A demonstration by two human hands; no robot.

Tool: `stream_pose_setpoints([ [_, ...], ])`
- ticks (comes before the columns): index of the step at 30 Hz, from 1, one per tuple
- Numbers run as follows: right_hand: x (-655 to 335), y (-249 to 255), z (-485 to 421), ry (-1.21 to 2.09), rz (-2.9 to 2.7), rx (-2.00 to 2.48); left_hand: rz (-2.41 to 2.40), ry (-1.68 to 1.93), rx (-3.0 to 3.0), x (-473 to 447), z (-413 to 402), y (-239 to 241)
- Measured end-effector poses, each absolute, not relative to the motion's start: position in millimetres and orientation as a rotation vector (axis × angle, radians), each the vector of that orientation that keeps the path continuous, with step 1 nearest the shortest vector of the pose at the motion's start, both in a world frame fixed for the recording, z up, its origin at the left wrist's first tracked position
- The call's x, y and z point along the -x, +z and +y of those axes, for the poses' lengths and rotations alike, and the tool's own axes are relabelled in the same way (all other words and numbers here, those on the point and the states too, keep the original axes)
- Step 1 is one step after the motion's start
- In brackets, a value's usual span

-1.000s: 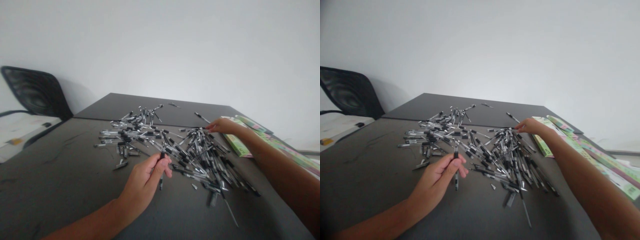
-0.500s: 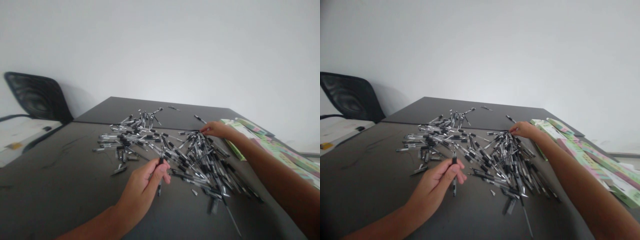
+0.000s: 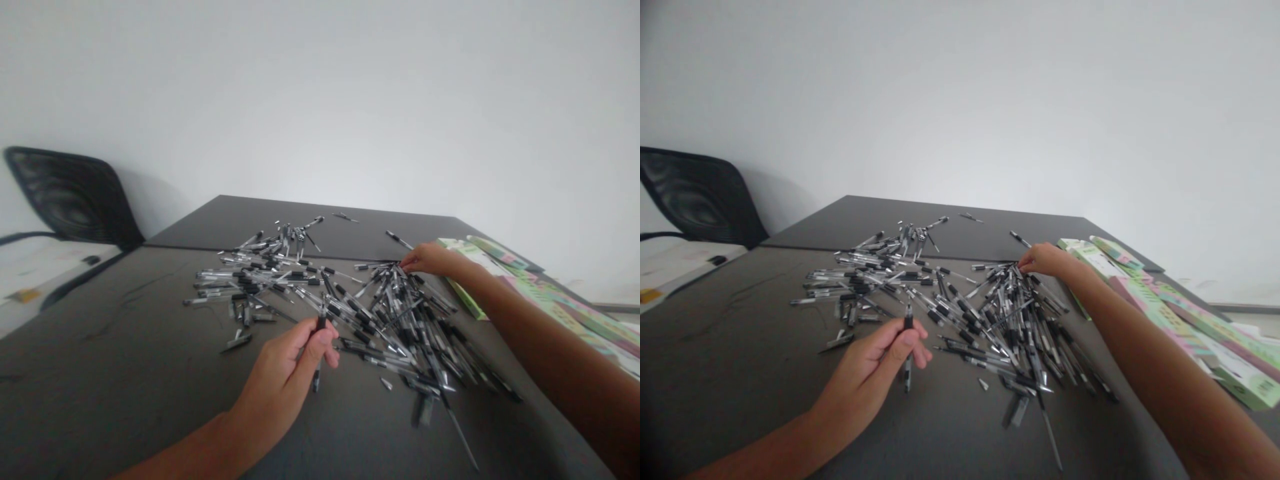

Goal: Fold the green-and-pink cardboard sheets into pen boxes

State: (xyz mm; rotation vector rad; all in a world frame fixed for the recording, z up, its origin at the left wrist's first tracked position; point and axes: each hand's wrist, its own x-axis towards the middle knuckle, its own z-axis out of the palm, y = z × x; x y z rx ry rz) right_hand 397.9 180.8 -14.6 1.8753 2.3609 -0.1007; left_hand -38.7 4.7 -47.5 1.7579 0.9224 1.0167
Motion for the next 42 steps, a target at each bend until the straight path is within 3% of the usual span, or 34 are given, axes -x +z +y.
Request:
stream_pose_setpoints([
  [8,-380.5,-7.3,169.4,-0.015,2.379,-2.044,0.914,1.015,-1.766,38.3,5.3,-46.7],
  [15,-345.5,36.0,109.7,-0.017,2.544,-2.402,0.892,1.017,-1.788,38.3,3.1,-45.4],
  [19,-273.1,54.2,37.2,-0.994,2.934,-2.48,0.859,0.999,-1.815,38.5,1.1,-43.4],
  [23,-202.1,44.1,-11.4,-2.035,2.808,-2.361,0.775,1.019,-1.903,40.2,-2.6,-41.2],
  [27,-166.6,25.2,-20.2,-2.649,2.496,-2.244,0.701,1.037,-1.995,40.7,-7.4,-37.8],
  [35,-153.7,14.3,-23.4,-3.174,2.089,-1.907,0.656,1.039,-2.008,38.6,-14.2,-30.1],
  [42,-154.3,12.8,-27.9,-3.116,2.228,-1.893,0.645,1.037,-1.971,38.1,-17.8,-30.4],
])
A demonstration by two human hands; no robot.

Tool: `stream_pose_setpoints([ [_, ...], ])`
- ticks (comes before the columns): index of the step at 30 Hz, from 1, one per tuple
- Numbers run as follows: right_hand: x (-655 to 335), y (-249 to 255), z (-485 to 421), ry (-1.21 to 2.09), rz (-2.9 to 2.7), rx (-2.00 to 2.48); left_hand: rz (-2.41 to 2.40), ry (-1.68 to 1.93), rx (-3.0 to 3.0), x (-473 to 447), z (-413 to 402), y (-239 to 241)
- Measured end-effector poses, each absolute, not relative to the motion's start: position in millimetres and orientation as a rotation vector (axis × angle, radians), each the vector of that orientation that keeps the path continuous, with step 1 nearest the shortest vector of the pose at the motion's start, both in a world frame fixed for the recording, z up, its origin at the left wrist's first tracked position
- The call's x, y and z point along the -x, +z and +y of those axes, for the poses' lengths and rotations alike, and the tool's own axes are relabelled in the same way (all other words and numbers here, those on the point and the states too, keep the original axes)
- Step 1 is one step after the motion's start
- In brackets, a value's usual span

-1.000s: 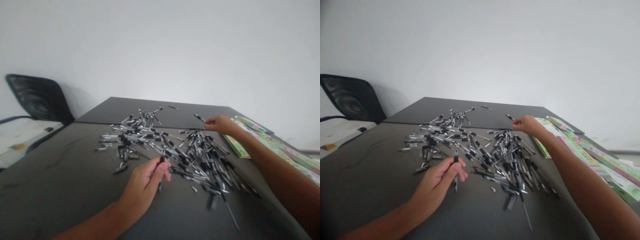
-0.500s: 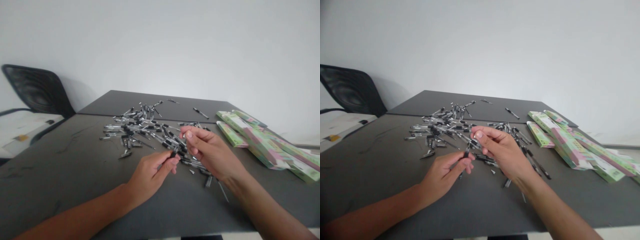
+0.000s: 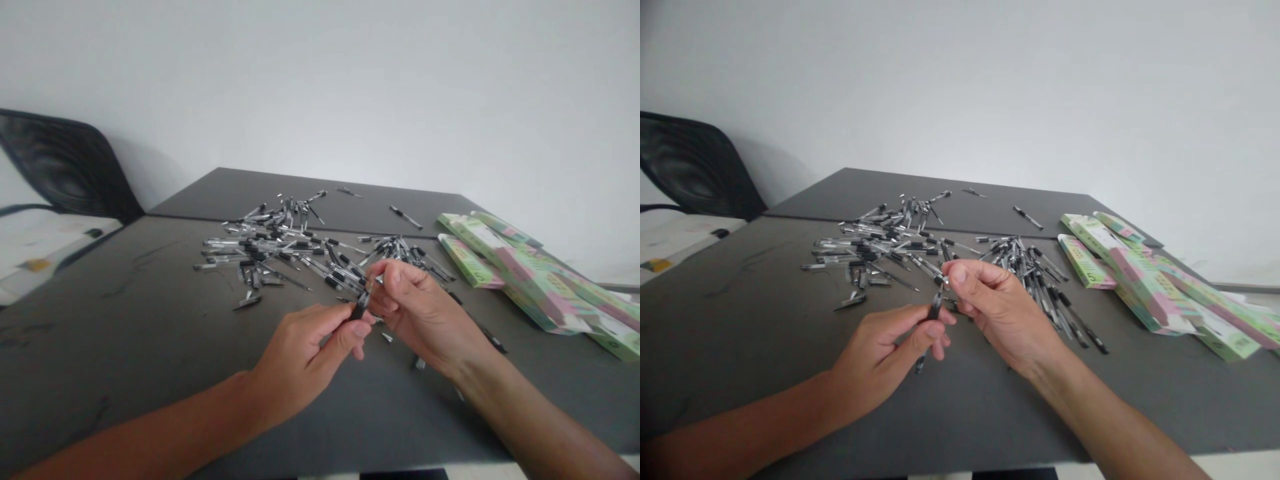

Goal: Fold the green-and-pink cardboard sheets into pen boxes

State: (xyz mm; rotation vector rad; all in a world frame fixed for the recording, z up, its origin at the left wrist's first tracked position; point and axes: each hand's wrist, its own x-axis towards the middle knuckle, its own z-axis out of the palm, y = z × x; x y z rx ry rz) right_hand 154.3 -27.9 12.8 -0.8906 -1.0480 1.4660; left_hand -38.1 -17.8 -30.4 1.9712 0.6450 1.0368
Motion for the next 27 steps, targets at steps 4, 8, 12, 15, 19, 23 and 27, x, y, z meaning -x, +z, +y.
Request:
stream_pose_setpoints([
  [4,-156.7,11.9,-27.0,1.374,-1.088,0.968,0.649,1.026,-1.966,38.2,-20.1,-28.0],
  [8,-157.9,11.7,-27.3,1.385,-1.114,0.979,0.647,1.025,-1.97,38.5,-20.6,-27.3],
  [12,-160.9,10.6,-27.1,1.353,-1.178,0.999,0.645,1.014,-1.971,38.7,-19.8,-28.8],
  [15,-163.4,9.4,-26.2,1.296,-1.216,1.009,0.645,1.005,-1.96,39.0,-20.6,-29.7],
  [19,-166.4,11.1,-25.0,1.239,-1.282,1.025,0.66,0.983,-1.951,38.8,-22.1,-29.5],
  [23,-171.3,16.6,-23.9,1.097,-1.442,1.039,0.668,0.971,-1.951,38.0,-21.2,-27.7],
  [27,-173.1,20.1,-24.0,1.105,-1.511,1.001,0.667,0.96,-1.953,38.0,-19.7,-26.6],
])
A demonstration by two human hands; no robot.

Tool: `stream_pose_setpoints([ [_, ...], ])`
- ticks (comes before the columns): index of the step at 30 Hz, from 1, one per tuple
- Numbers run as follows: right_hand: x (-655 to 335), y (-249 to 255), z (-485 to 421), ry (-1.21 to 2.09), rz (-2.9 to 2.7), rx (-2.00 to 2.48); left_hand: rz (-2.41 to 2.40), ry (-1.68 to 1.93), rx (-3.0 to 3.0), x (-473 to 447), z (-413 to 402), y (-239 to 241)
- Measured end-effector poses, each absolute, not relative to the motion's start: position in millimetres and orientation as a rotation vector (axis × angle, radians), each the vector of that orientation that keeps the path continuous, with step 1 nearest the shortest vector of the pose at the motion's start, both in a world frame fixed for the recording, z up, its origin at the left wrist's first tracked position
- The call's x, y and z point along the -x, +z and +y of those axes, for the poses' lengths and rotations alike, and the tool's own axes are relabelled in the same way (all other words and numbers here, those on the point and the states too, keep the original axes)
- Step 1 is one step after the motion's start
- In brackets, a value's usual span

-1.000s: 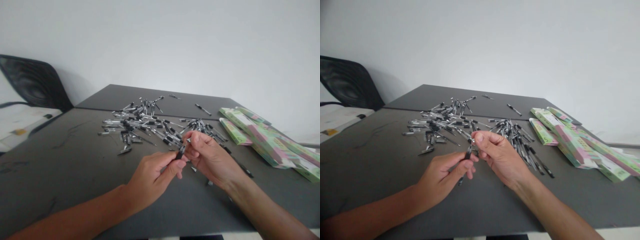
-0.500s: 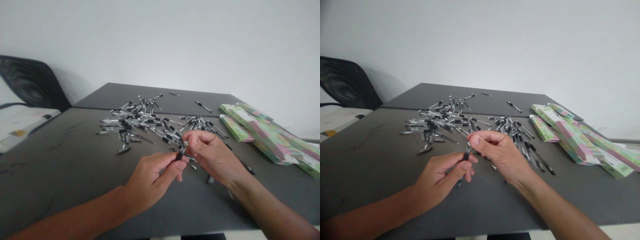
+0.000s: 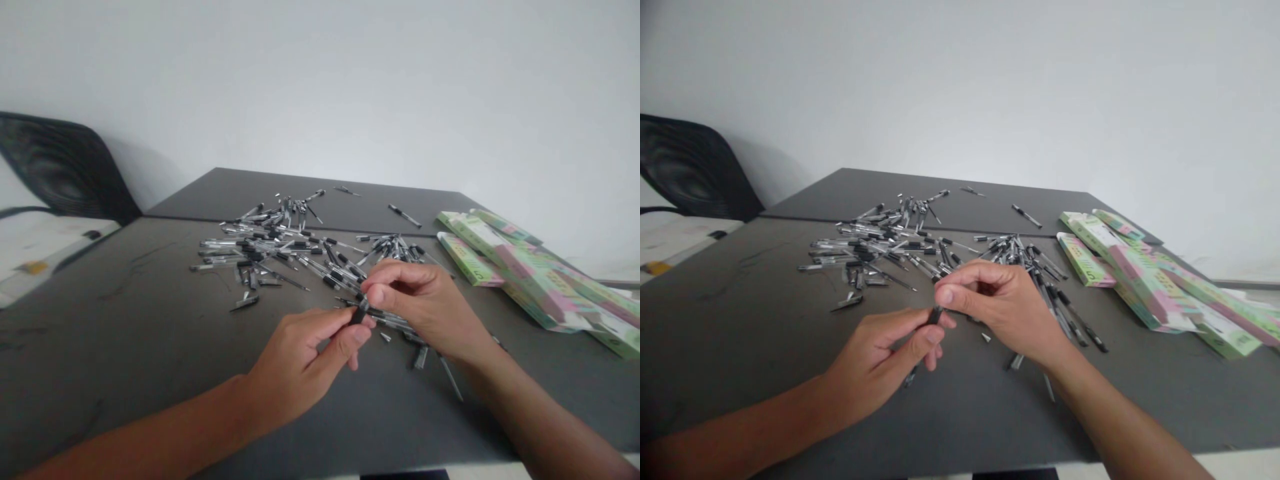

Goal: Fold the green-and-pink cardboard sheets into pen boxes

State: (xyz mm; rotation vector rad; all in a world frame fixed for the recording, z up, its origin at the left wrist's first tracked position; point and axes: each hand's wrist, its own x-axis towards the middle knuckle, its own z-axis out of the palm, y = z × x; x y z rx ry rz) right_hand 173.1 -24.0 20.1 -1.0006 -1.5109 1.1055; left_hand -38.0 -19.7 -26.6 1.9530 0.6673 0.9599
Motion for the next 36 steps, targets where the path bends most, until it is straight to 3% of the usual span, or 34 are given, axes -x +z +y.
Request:
stream_pose_setpoints([
  [10,-163.1,9.3,-30.3,0.982,-1.507,0.968,0.683,0.913,-1.828,36.8,-20.6,-28.4],
  [25,-148.0,-4.9,-29.1,1.51,-1.28,0.757,0.616,0.925,-1.711,36.0,-19.7,-29.3],
  [31,-146.4,-5.2,-24.5,1.375,-1.217,0.786,0.633,0.905,-1.724,37.0,-19.0,-26.4],
  [36,-149.5,-4.5,-27.3,1.583,-1.237,0.73,0.623,0.895,-1.682,36.9,-20.0,-27.6],
])
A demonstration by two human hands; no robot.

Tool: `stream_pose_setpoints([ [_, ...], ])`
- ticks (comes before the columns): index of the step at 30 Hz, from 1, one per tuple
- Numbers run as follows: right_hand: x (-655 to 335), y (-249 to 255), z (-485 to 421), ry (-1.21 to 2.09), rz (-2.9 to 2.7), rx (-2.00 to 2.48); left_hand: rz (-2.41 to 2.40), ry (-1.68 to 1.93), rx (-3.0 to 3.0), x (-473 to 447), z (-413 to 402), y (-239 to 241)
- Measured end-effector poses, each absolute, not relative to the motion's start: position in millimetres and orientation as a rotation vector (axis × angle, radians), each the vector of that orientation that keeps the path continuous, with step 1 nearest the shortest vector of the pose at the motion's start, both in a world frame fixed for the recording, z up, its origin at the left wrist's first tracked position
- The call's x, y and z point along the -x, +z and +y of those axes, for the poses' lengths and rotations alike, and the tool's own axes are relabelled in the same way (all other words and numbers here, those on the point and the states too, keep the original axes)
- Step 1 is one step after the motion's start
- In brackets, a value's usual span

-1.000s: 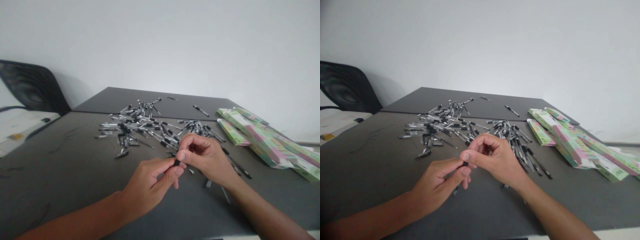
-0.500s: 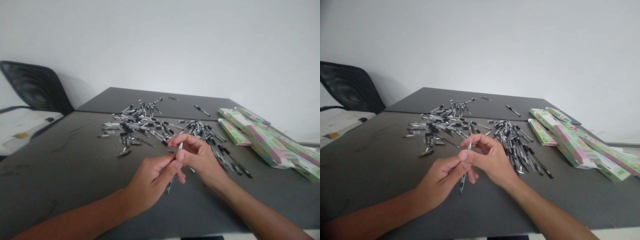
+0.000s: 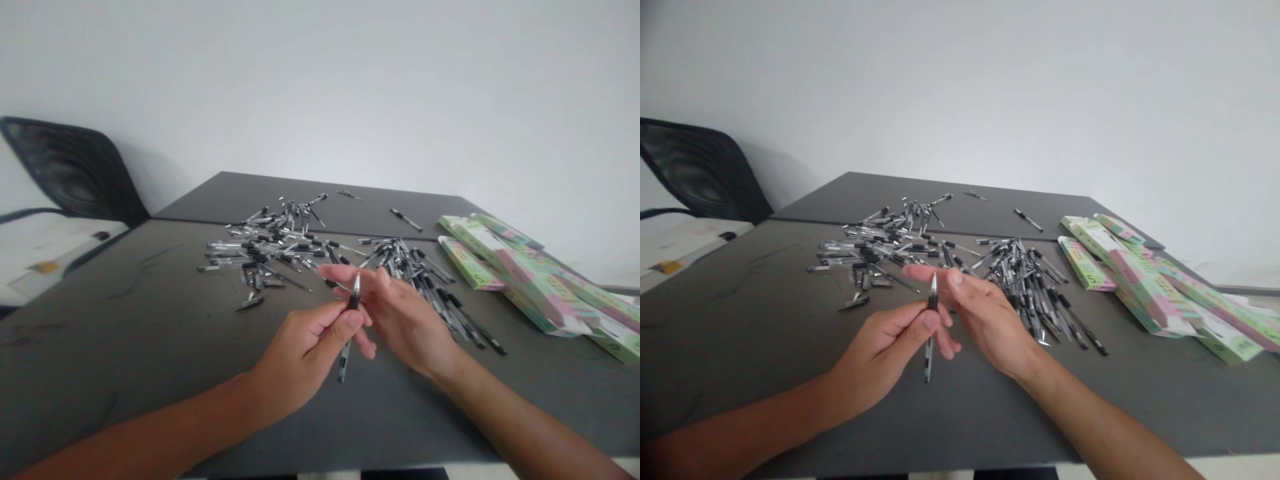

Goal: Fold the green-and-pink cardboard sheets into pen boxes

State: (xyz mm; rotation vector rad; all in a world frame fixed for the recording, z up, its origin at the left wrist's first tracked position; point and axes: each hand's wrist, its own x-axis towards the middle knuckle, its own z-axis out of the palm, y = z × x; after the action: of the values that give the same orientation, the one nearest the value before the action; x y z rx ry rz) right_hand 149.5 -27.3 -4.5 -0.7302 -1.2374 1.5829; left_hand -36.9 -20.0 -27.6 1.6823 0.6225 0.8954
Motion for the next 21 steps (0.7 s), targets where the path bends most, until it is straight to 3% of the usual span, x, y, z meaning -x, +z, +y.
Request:
stream_pose_setpoints([
  [7,-146.0,-5.9,-26.8,1.426,-1.257,0.761,0.578,0.863,-1.773,38.3,-18.6,-29.4],
  [15,-150.9,-1.9,-31.5,1.591,-1.332,0.759,0.559,0.907,-1.715,36.2,-16.4,-26.9],
  [21,-148.1,-6.3,-26.1,1.365,-1.258,0.802,0.599,0.868,-1.776,38.8,-16.6,-26.4],
])
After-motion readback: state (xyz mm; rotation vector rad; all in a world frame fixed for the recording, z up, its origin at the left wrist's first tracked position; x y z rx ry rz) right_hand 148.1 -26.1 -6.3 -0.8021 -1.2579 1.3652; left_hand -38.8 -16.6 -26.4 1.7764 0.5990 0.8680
